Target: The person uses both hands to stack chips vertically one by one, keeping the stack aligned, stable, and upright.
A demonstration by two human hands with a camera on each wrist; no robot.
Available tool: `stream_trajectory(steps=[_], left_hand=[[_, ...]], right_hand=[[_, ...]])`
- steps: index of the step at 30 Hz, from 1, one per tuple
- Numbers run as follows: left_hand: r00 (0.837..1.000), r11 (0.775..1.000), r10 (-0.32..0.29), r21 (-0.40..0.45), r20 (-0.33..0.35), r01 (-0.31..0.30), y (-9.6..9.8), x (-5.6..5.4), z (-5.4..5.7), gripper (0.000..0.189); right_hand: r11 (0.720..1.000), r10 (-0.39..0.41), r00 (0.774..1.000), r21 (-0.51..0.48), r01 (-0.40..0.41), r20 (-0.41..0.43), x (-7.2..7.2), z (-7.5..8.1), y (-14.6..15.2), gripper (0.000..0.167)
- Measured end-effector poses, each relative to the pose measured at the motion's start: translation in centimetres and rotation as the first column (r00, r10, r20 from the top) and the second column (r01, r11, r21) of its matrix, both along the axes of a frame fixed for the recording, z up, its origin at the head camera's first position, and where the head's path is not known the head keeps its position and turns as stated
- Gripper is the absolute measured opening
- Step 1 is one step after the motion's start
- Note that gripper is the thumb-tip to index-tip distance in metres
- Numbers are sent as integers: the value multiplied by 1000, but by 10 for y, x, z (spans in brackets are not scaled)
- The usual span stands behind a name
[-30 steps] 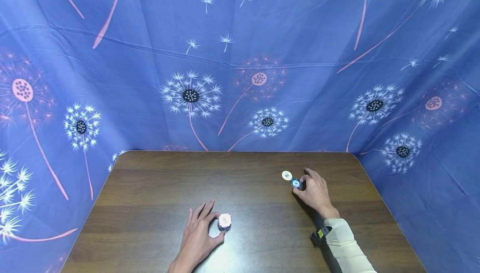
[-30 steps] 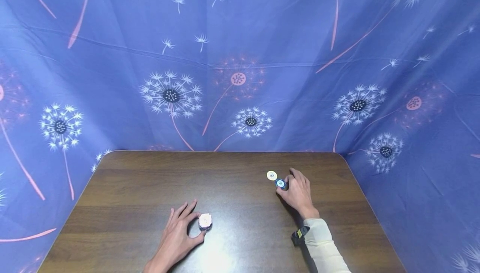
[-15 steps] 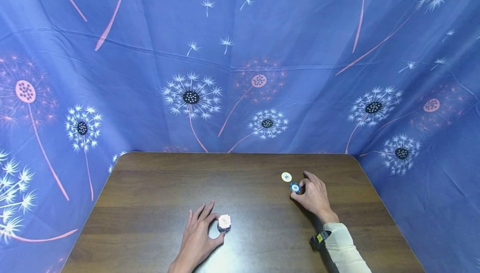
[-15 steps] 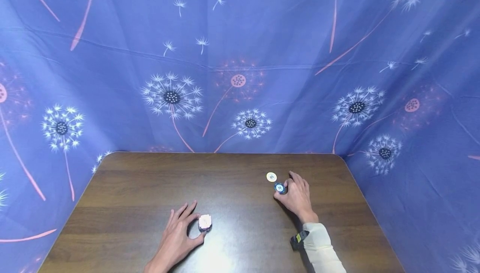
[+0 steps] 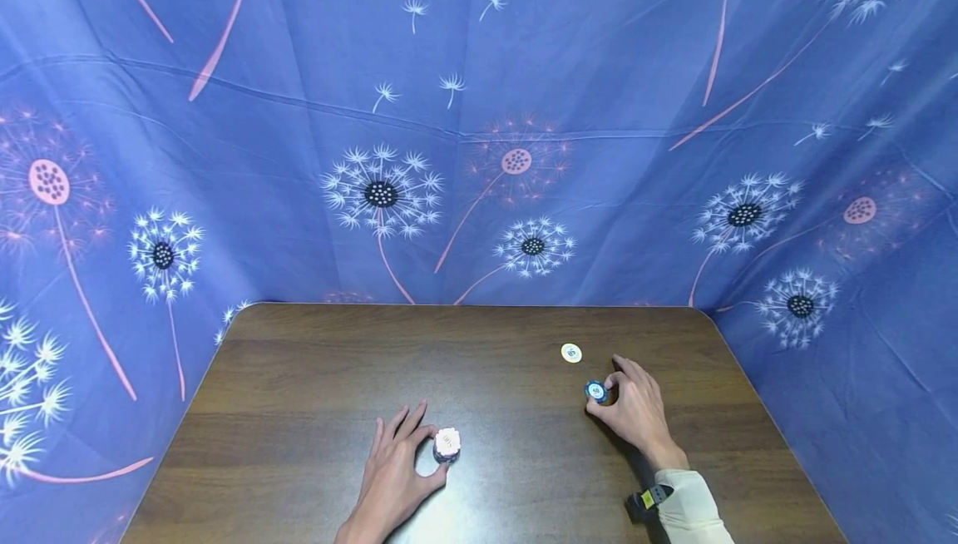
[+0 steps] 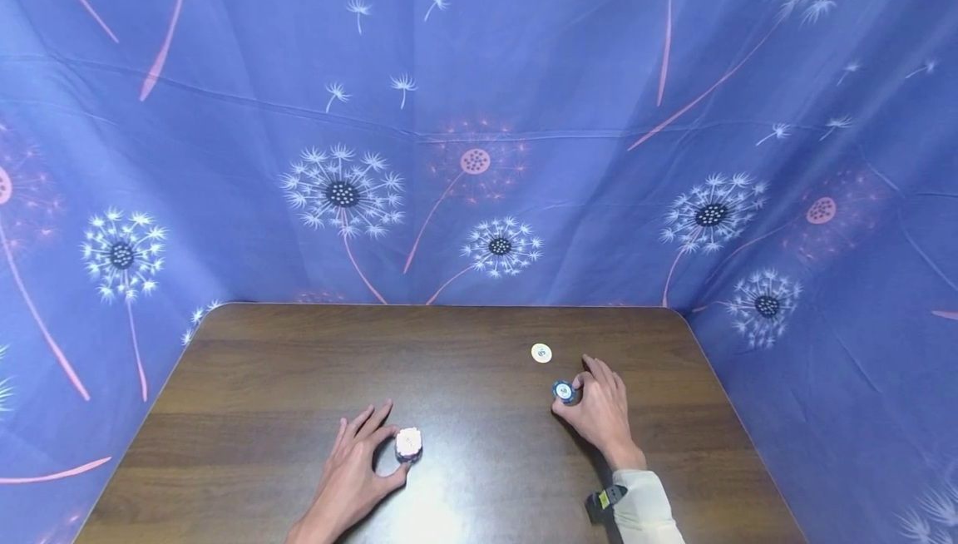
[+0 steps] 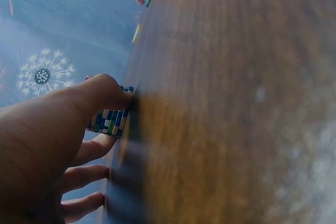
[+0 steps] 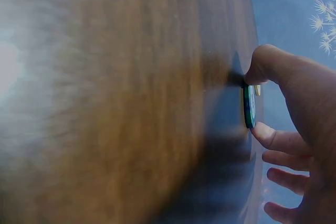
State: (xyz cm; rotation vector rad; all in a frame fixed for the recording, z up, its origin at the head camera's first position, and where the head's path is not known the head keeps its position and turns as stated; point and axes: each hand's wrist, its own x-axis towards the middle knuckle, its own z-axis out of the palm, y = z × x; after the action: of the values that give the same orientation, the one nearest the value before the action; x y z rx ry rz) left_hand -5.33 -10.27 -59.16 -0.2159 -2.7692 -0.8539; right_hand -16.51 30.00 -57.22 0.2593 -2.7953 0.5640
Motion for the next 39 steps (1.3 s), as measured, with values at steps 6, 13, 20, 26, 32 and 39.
stream_trajectory(steps=[6,13,20,26,32,39], left_hand=[[1000,1000,1,1,-1,-1,-1,1,1,39],[1000,1000,1,7,4,-1,-1,1,2,38],[1000,1000,4,13,13,-5,-2,2,3,38],[1000,1000,-2,0,9,2,-1,3,1,39],[1000,1000,-6,-5,-6,6,0,2,-1,39],[1000,1000,-2,-5,-17,2,0,1,1,39]], right_hand=[[1000,0,999,-2,0,-53,16,-2,4,32],[1000,-27,999,-13,27,-25,33,-2,10,32],[999,-32,998,-21,31,-54,49,-4,10,31],[999,-28,998,-30,27,-53,66,-5,4,31],[998,-5,995,-67,-2,-101,79,2,-11,33],[995,74,993,-66,-80,-96,83,7,-38,34]])
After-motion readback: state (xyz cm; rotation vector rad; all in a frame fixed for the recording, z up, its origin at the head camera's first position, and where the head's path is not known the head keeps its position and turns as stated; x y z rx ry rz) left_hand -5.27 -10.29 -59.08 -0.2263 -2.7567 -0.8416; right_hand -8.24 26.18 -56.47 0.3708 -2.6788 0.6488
